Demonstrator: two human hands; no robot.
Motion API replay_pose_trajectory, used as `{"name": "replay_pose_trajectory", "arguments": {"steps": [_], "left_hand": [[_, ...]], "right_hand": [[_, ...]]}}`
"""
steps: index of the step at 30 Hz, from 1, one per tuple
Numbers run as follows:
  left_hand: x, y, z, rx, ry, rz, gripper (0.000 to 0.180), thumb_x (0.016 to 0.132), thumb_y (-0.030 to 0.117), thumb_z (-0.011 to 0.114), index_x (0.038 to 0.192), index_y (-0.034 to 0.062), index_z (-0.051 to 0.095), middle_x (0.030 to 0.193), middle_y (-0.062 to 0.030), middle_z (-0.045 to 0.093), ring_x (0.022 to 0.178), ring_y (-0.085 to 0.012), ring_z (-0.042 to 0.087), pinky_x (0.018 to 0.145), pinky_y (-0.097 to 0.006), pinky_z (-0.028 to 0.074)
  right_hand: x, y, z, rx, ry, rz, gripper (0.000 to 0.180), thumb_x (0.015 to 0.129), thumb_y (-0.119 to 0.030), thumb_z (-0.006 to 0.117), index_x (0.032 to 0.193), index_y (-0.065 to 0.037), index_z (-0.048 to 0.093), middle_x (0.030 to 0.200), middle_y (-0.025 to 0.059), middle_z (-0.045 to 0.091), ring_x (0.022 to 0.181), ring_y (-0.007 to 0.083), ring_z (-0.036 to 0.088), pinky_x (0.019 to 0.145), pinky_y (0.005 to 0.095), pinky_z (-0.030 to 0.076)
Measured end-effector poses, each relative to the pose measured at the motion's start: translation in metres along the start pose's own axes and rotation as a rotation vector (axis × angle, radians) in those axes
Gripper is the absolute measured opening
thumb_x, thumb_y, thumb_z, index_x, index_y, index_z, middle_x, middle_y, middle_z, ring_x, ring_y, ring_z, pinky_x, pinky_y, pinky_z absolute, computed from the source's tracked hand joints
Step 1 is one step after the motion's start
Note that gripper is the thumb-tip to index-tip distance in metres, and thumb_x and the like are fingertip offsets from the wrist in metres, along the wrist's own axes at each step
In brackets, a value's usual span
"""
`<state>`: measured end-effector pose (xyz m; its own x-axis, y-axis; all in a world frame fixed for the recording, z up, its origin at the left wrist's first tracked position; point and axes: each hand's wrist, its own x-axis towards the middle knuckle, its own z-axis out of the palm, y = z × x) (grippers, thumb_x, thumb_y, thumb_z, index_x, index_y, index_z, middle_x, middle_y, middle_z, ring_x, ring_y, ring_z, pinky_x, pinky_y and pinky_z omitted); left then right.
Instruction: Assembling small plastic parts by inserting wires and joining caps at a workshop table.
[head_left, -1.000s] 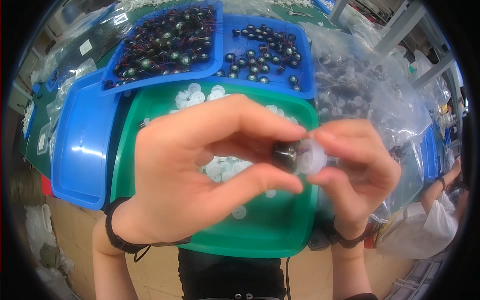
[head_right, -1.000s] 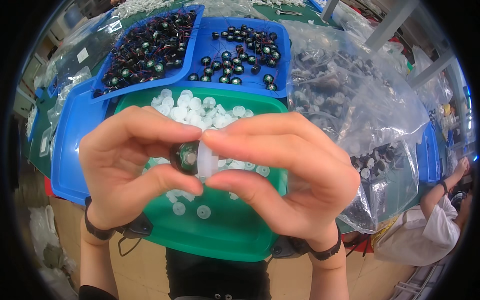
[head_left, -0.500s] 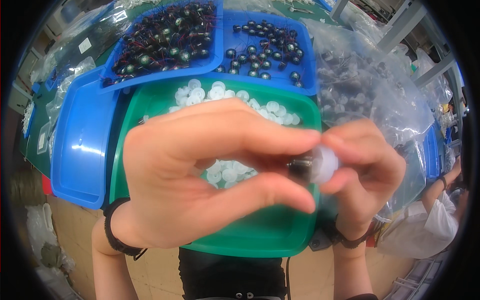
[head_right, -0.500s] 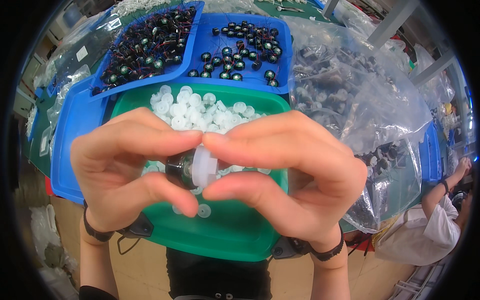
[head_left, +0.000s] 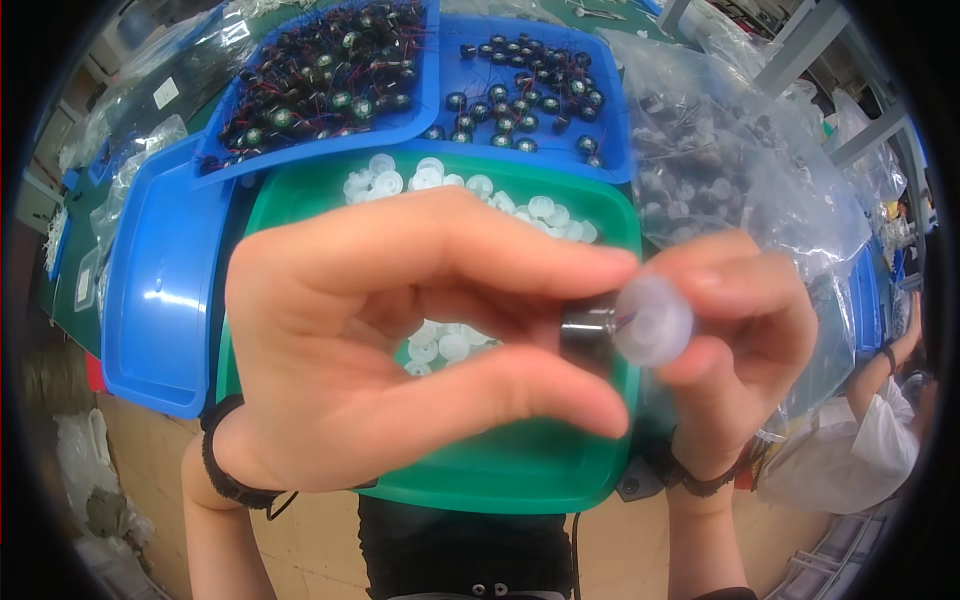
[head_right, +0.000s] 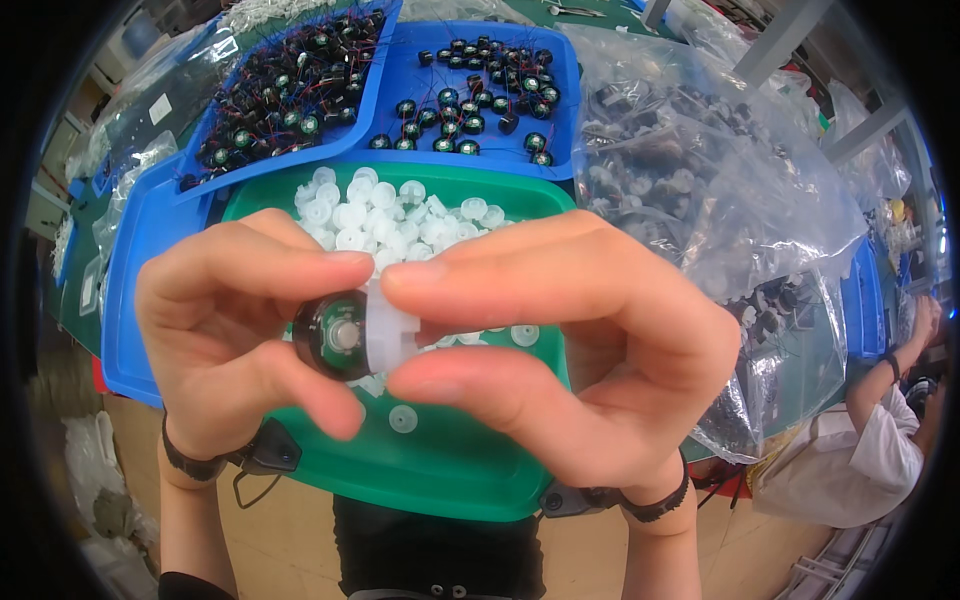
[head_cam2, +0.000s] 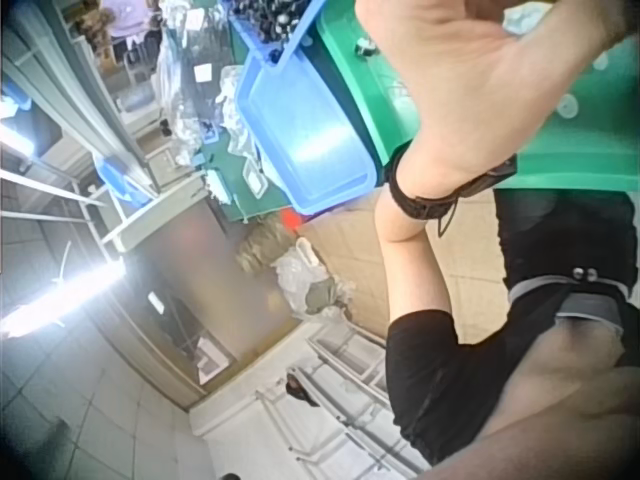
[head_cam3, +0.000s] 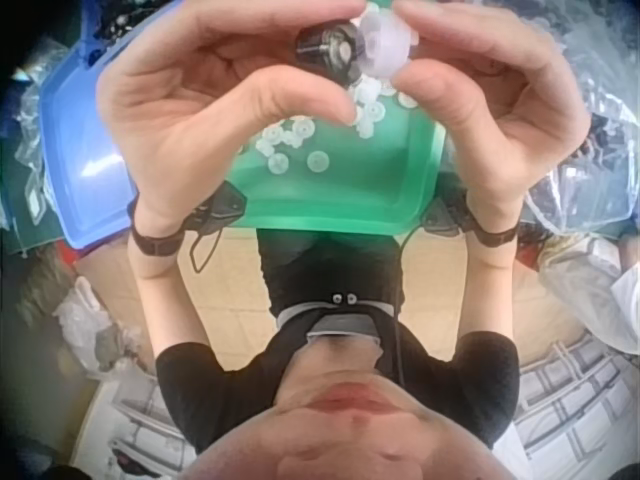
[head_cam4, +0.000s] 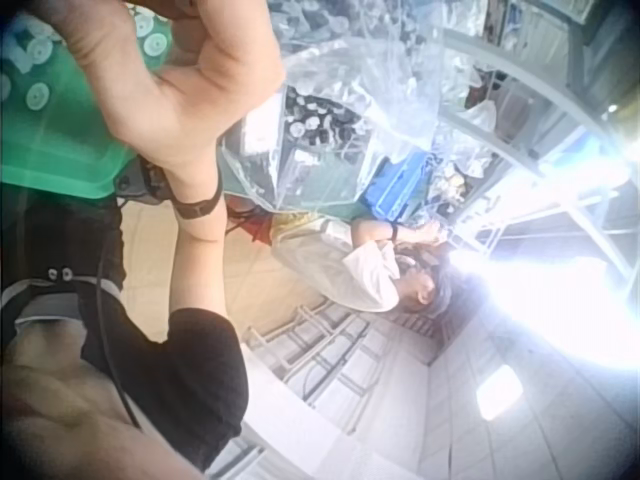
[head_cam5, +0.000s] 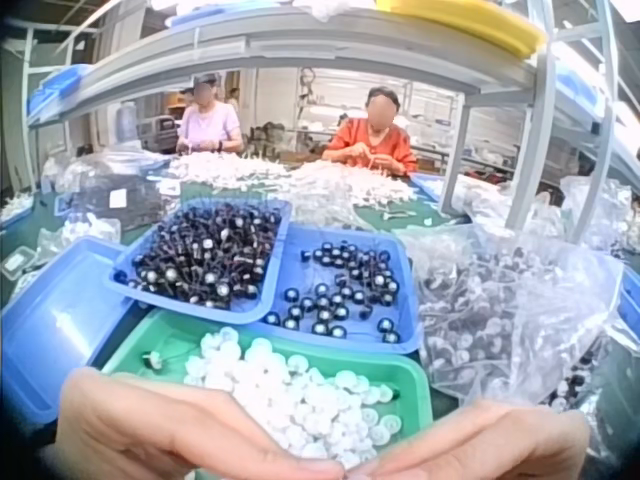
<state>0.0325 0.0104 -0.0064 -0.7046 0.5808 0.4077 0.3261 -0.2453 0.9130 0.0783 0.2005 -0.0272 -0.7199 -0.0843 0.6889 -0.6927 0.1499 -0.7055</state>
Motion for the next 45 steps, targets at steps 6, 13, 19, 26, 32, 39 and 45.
{"name": "replay_pose_trajectory", "arguments": {"steps": [6,13,19,26,32,39,45], "left_hand": [[0.0,-0.002,-0.001,0.066,0.004,0.082,0.051,0.056,0.006,0.083,0.1,-0.0072,0.06,0.084,-0.0117,0.06,0.074,-0.014,0.057,0.063,-0.022,0.045],[0.001,-0.004,-0.002,0.107,-0.042,0.158,0.049,0.059,0.007,0.082,0.1,-0.0067,0.059,0.087,-0.0128,0.059,0.075,-0.0141,0.056,0.064,-0.022,0.044],[0.002,-0.009,-0.004,0.094,-0.051,0.166,0.05,0.059,0.009,0.083,0.101,-0.0062,0.059,0.086,-0.0116,0.058,0.074,-0.0134,0.054,0.063,-0.021,0.042],[-0.007,-0.013,-0.017,0.383,-0.031,0.276,0.056,0.051,0.017,0.085,0.097,-0.0044,0.062,0.082,-0.0085,0.059,0.072,-0.0133,0.052,0.06,-0.023,0.039],[-0.007,-0.01,-0.013,0.359,0.039,0.212,0.056,0.049,0.019,0.085,0.096,-0.004,0.063,0.081,-0.0078,0.061,0.071,-0.0142,0.053,0.061,-0.024,0.04],[-0.012,-0.021,-0.018,0.402,-0.001,0.334,0.054,0.051,0.014,0.084,0.098,-0.005,0.063,0.082,-0.0083,0.061,0.071,-0.0137,0.054,0.06,-0.023,0.04],[-0.01,-0.016,-0.001,0.386,0.081,0.309,0.052,0.049,0.011,0.083,0.095,-0.0046,0.065,0.08,-0.0075,0.062,0.07,-0.0138,0.054,0.06,-0.023,0.04]], "right_hand": [[0.0,-0.003,0.002,0.033,0.044,0.044,0.037,0.078,-0.032,0.07,0.092,-0.003,0.054,0.081,0.0119,0.057,0.069,0.0164,0.054,0.059,0.0235,0.041],[0.002,-0.003,0.001,-0.084,-0.035,-0.057,0.039,0.078,-0.034,0.07,0.094,-0.002,0.055,0.08,0.0118,0.057,0.069,0.016,0.054,0.059,0.0235,0.042],[0.003,-0.003,0.004,-0.11,-0.027,-0.062,0.036,0.077,-0.031,0.07,0.094,-0.003,0.055,0.081,0.0127,0.057,0.07,0.0167,0.054,0.06,0.0239,0.042],[-0.001,-0.006,-0.004,-0.123,-0.028,-0.075,0.034,0.076,-0.028,0.071,0.094,-0.004,0.056,0.083,0.0137,0.057,0.072,0.0175,0.054,0.061,0.0242,0.042],[0.002,-0.004,-0.004,-0.141,-0.043,-0.084,0.032,0.076,-0.025,0.071,0.094,-0.004,0.057,0.085,0.0146,0.057,0.073,0.0182,0.054,0.062,0.0246,0.042],[0.005,-0.004,0.0,-0.163,-0.054,-0.101,0.03,0.075,-0.022,0.072,0.095,-0.005,0.058,0.087,0.0156,0.057,0.075,0.019,0.054,0.063,0.0249,0.042],[0.002,-0.007,-0.002,-0.169,-0.061,-0.078,0.024,0.074,-0.017,0.072,0.092,-0.005,0.06,0.089,0.0162,0.058,0.076,0.0193,0.054,0.064,0.0251,0.042]]}}
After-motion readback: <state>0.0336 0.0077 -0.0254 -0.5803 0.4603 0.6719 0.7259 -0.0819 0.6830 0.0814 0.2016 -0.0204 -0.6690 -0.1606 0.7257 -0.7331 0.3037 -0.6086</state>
